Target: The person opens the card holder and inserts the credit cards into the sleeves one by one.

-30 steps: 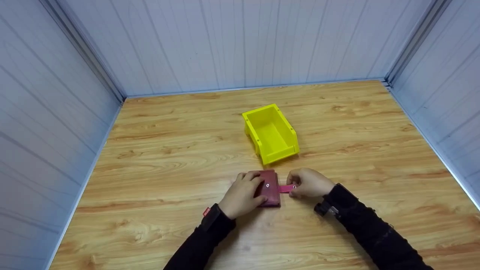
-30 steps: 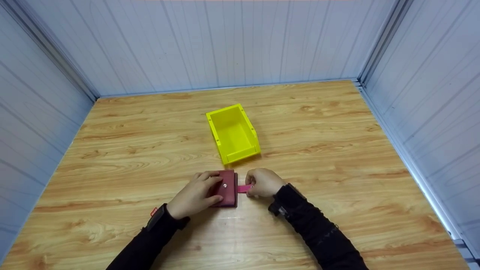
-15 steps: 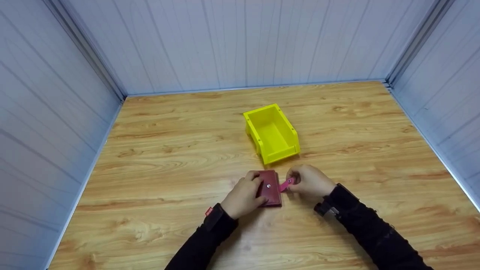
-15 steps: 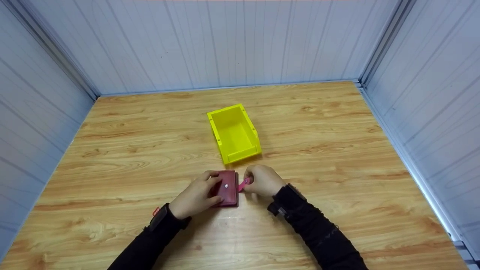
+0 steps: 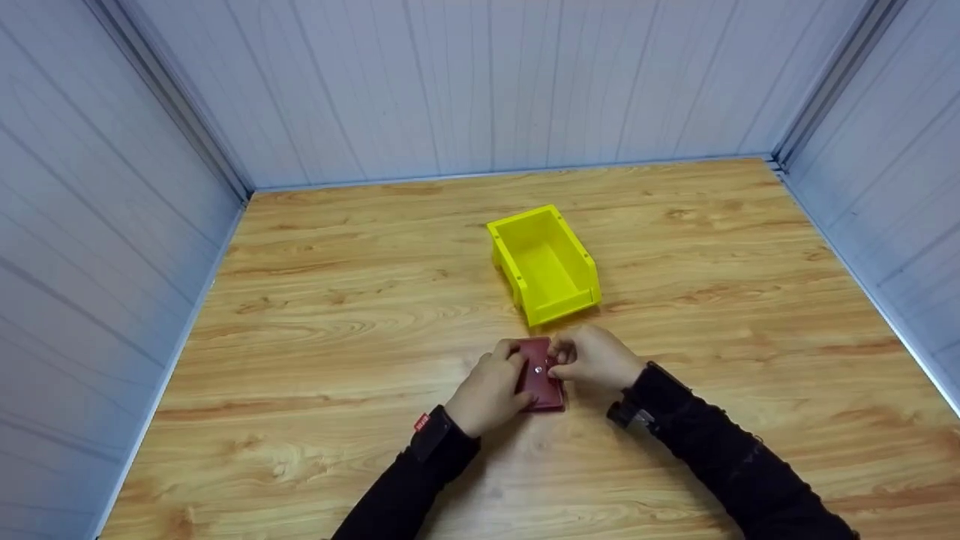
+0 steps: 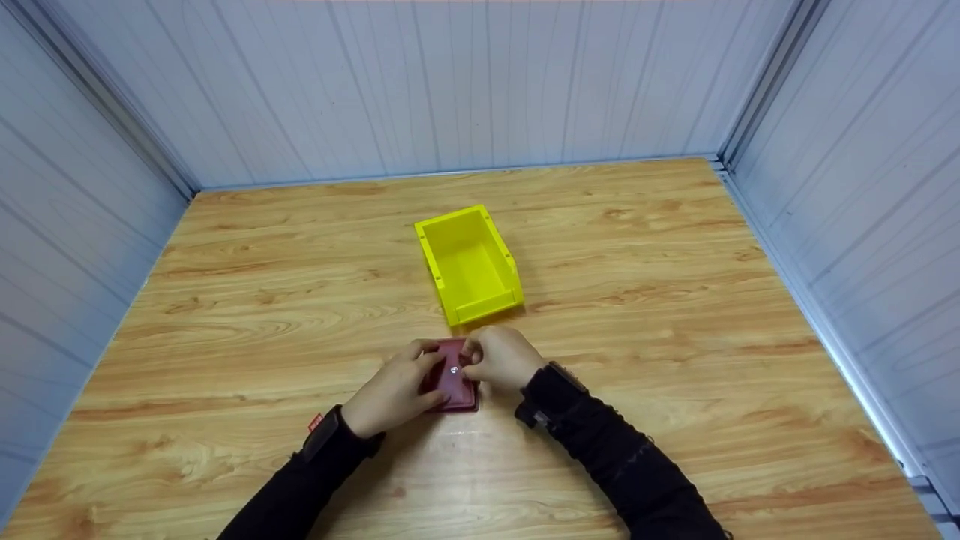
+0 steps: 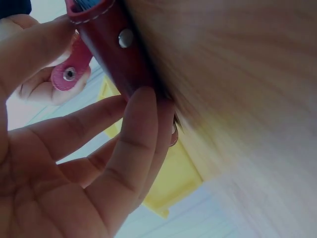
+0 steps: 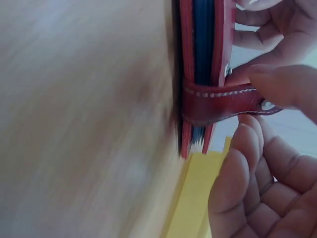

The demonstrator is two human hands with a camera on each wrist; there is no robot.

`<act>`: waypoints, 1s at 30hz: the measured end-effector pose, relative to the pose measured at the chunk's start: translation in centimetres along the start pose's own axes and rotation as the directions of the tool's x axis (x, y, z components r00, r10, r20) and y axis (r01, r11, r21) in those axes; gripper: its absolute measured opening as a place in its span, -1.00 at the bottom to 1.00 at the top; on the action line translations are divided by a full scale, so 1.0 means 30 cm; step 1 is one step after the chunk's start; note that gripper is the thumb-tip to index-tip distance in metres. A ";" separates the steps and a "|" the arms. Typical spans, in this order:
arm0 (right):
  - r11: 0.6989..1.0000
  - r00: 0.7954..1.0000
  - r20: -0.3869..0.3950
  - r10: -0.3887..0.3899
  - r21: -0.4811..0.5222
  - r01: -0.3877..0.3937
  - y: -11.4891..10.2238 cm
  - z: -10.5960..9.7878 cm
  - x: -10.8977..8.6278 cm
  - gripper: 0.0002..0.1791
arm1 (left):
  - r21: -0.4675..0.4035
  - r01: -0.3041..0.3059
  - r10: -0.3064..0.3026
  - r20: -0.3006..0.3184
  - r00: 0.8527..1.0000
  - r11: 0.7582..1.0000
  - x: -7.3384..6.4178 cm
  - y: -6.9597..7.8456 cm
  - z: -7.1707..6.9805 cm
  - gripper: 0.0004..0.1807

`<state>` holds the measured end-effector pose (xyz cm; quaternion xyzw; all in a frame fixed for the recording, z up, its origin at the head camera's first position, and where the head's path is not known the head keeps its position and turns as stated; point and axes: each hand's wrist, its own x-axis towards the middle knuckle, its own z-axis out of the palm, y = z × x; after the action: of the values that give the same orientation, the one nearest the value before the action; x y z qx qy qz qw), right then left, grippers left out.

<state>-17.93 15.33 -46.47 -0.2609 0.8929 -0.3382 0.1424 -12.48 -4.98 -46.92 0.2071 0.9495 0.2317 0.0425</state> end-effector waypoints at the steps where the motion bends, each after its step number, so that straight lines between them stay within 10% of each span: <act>1: 1.000 1.000 0.004 -0.004 0.001 0.004 -0.003 0.004 0.004 -0.84 | 0.004 -0.001 0.001 -0.001 1.000 1.000 0.000 0.000 0.000 -0.49; 30: 0.978 0.992 0.109 0.070 0.190 -0.090 0.003 0.012 0.070 -0.89 | 0.003 -0.013 0.013 -0.002 1.000 1.000 -0.002 -0.001 0.000 -0.57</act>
<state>-19.53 14.01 -46.94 -0.2266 0.8569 -0.4041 0.2260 -12.44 -5.03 -46.93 0.2132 0.9486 0.2306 0.0396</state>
